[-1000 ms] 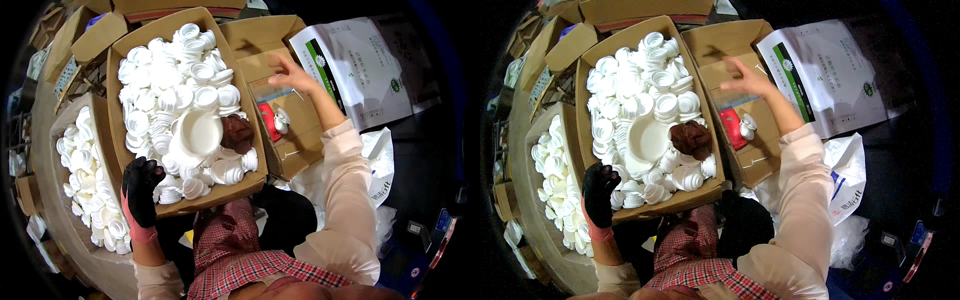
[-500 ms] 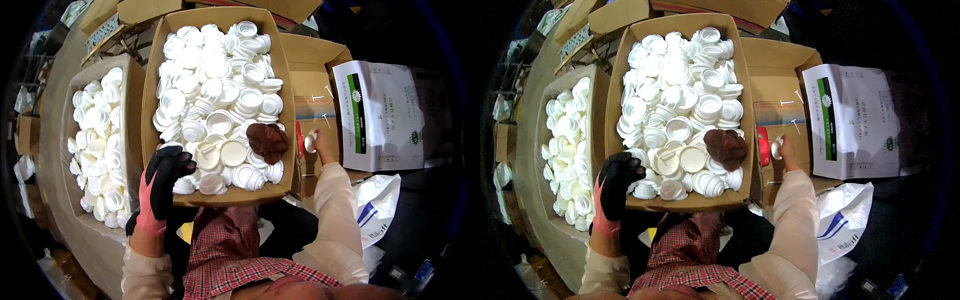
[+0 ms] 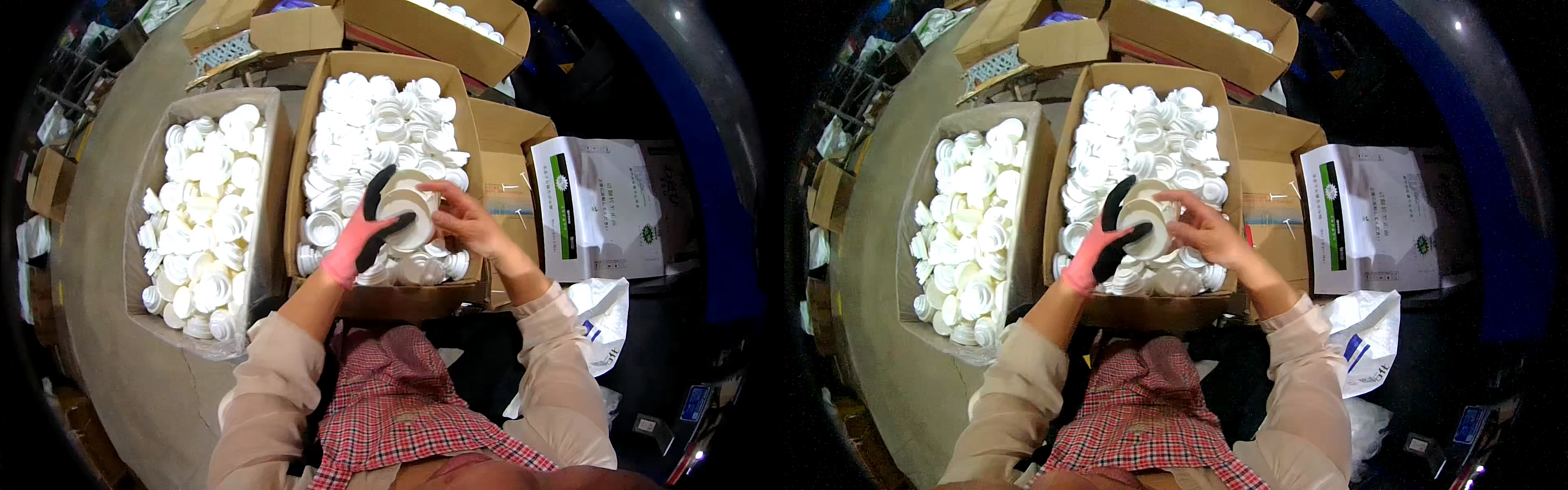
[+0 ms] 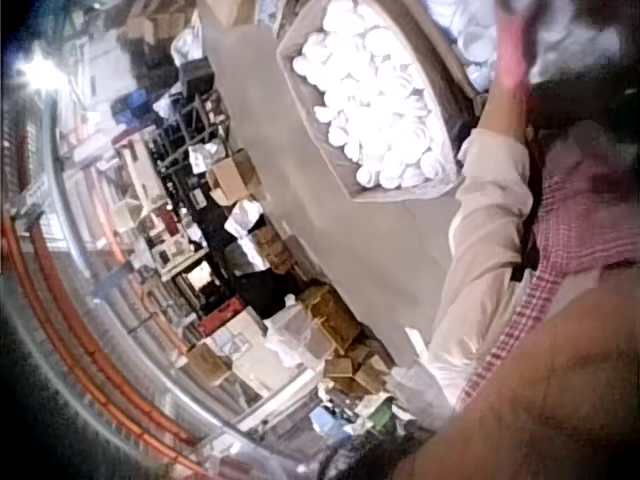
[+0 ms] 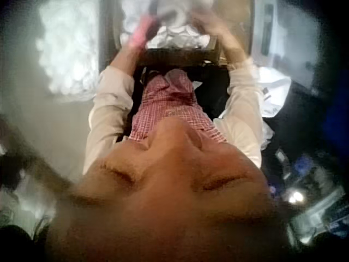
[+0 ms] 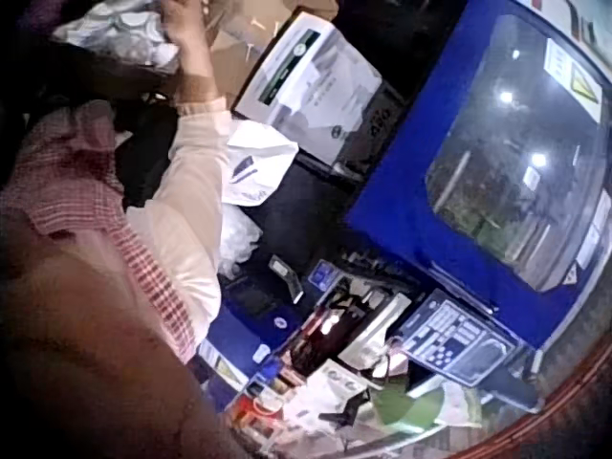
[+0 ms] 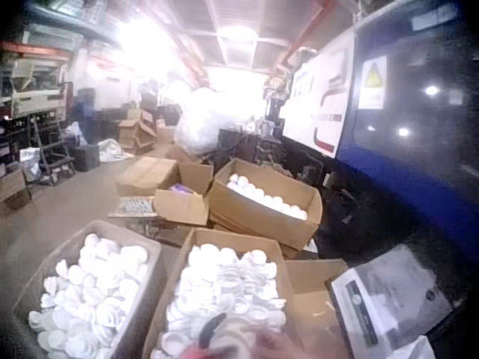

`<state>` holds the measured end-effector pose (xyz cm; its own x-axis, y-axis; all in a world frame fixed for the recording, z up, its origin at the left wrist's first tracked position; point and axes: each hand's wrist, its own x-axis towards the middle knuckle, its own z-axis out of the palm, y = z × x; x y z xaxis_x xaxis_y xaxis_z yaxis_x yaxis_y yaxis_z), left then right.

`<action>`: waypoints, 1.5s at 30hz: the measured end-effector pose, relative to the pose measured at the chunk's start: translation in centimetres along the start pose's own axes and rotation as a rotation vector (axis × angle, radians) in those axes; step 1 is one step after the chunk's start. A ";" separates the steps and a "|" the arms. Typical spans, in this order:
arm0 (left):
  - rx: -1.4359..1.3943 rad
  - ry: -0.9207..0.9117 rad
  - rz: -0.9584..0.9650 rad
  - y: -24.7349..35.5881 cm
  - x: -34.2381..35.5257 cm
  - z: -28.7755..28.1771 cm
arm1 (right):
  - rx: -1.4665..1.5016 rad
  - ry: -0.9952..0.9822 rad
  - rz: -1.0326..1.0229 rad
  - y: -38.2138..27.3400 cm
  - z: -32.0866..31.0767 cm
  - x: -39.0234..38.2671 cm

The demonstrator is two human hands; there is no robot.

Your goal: The person sits on the floor and repeatedly picks up white plastic cups and lids from cardboard boxes. They stack the cups and lids into small bundles and place them back into the boxes.

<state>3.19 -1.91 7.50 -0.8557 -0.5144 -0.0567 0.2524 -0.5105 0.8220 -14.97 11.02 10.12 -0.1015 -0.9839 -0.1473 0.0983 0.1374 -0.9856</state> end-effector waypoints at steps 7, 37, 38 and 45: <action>0.439 -0.012 0.218 1.2 -1.5 -2.9 | -0.653 0.150 -0.256 1.1 3.6 -0.5; 1.506 0.373 0.060 -0.1 -1.7 -10.3 | -1.204 0.351 -0.110 4.1 -2.1 -15.4; 1.565 0.289 0.011 -0.1 -1.7 -10.2 | -1.104 0.232 -0.115 5.7 -1.0 -11.1; 1.645 0.202 -0.241 0.6 -1.6 -10.2 | -1.499 0.234 -0.167 18.0 6.2 8.4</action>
<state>9.29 -8.44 2.29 -0.7006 -0.6784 -0.2211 -0.6894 0.5636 0.4550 -7.93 4.51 -8.34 -0.1731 -0.9795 0.1030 -0.9770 0.1575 -0.1436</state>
